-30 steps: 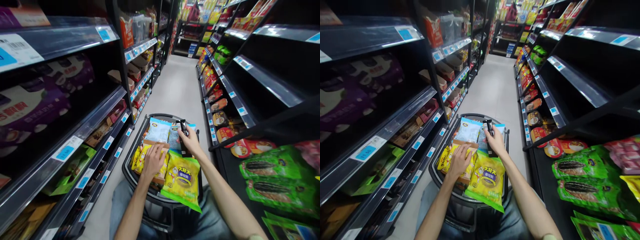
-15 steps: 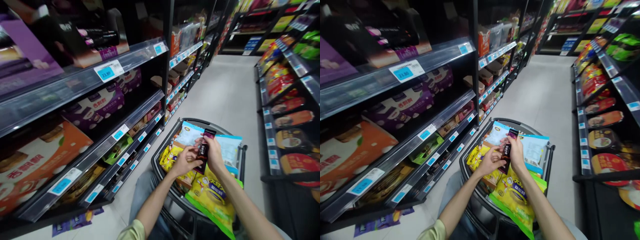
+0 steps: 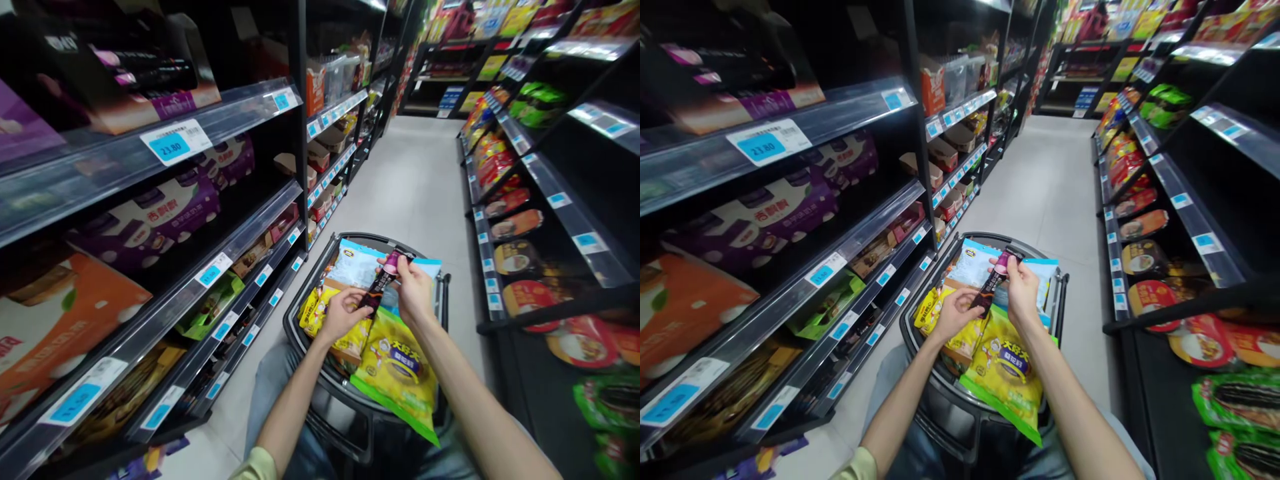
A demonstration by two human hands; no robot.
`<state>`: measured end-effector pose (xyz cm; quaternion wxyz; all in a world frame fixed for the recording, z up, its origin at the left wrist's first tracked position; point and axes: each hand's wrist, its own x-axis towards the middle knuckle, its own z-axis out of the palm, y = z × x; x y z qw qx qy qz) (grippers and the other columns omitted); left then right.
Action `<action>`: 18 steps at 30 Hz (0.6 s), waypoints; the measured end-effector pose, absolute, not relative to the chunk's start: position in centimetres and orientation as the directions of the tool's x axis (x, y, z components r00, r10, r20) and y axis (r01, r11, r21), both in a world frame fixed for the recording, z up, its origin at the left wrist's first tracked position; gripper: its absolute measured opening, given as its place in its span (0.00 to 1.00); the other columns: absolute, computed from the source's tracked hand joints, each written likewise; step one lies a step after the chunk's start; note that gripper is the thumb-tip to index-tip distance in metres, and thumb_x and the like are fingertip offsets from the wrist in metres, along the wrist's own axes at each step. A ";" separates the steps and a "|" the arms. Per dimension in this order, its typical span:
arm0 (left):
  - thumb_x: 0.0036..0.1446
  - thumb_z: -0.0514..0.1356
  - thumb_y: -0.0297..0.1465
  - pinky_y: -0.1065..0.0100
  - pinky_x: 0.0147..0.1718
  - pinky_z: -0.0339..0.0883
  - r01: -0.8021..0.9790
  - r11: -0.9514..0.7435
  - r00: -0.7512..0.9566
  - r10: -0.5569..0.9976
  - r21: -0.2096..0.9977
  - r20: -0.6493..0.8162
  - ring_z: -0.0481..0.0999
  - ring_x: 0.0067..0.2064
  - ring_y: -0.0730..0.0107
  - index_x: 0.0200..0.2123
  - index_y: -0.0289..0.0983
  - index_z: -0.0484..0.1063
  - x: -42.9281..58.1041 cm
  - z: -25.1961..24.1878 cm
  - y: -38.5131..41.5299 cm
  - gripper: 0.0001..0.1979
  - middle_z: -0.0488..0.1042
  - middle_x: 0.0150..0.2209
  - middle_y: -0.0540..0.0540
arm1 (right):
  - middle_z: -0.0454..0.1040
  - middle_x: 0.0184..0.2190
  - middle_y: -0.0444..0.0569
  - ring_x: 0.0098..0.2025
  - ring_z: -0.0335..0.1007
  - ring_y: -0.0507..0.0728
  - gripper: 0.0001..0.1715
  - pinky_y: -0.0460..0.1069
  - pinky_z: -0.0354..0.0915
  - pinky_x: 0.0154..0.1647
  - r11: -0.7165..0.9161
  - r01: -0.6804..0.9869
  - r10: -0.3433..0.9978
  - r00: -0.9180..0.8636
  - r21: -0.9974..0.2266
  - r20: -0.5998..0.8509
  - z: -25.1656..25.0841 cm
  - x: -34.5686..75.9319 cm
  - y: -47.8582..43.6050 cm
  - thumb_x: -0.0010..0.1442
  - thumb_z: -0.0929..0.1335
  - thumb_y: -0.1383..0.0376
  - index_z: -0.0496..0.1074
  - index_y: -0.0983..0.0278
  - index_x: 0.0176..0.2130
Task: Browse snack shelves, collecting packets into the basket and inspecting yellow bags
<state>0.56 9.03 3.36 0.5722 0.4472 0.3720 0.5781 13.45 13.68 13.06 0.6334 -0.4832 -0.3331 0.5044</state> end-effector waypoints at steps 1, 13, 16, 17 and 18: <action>0.43 0.76 0.34 0.72 0.37 0.71 -0.341 -0.072 0.053 0.994 0.937 0.095 0.77 0.37 0.70 0.43 0.31 0.76 0.5 3.4 9.0 0.24 0.78 0.35 0.44 | 0.83 0.34 0.57 0.29 0.78 0.58 0.41 0.51 0.73 0.30 0.025 -0.316 0.961 0.270 -0.948 -0.065 13.1 13.5 13.7 0.36 0.78 0.35 0.76 0.67 0.32; 0.38 0.78 0.35 0.69 0.41 0.73 -0.381 -0.052 0.024 0.998 0.923 0.066 0.79 0.39 0.69 0.39 0.33 0.75 0.2 4.2 9.4 0.26 0.80 0.37 0.43 | 0.83 0.36 0.58 0.33 0.80 0.60 0.40 0.48 0.71 0.28 -0.040 -0.328 0.971 0.210 -0.944 -0.114 13.3 14.0 14.3 0.47 0.74 0.37 0.76 0.68 0.42; 0.40 0.77 0.37 0.69 0.39 0.73 -0.390 -0.053 0.020 0.998 0.919 0.066 0.79 0.39 0.67 0.40 0.34 0.74 0.0 4.1 9.5 0.25 0.79 0.38 0.43 | 0.82 0.36 0.57 0.34 0.80 0.60 0.40 0.48 0.69 0.27 -0.029 -0.327 0.969 0.224 -0.945 -0.108 13.2 14.0 14.6 0.47 0.74 0.37 0.76 0.68 0.42; 0.42 0.76 0.38 0.69 0.39 0.73 -0.391 -0.061 0.006 0.998 0.918 0.069 0.79 0.40 0.67 0.40 0.34 0.74 -0.1 4.1 9.5 0.24 0.79 0.39 0.42 | 0.82 0.36 0.56 0.35 0.79 0.59 0.39 0.47 0.69 0.27 -0.024 -0.324 0.966 0.236 -0.946 -0.105 13.1 14.1 14.6 0.47 0.73 0.37 0.76 0.67 0.41; 0.43 0.76 0.38 0.68 0.40 0.73 -0.395 -0.073 -0.023 0.997 0.916 0.069 0.79 0.41 0.66 0.40 0.34 0.74 -0.2 4.0 9.6 0.24 0.79 0.39 0.42 | 0.82 0.35 0.55 0.36 0.79 0.59 0.37 0.47 0.69 0.27 -0.019 -0.318 0.961 0.254 -0.948 -0.105 13.1 14.1 14.7 0.47 0.74 0.37 0.76 0.67 0.38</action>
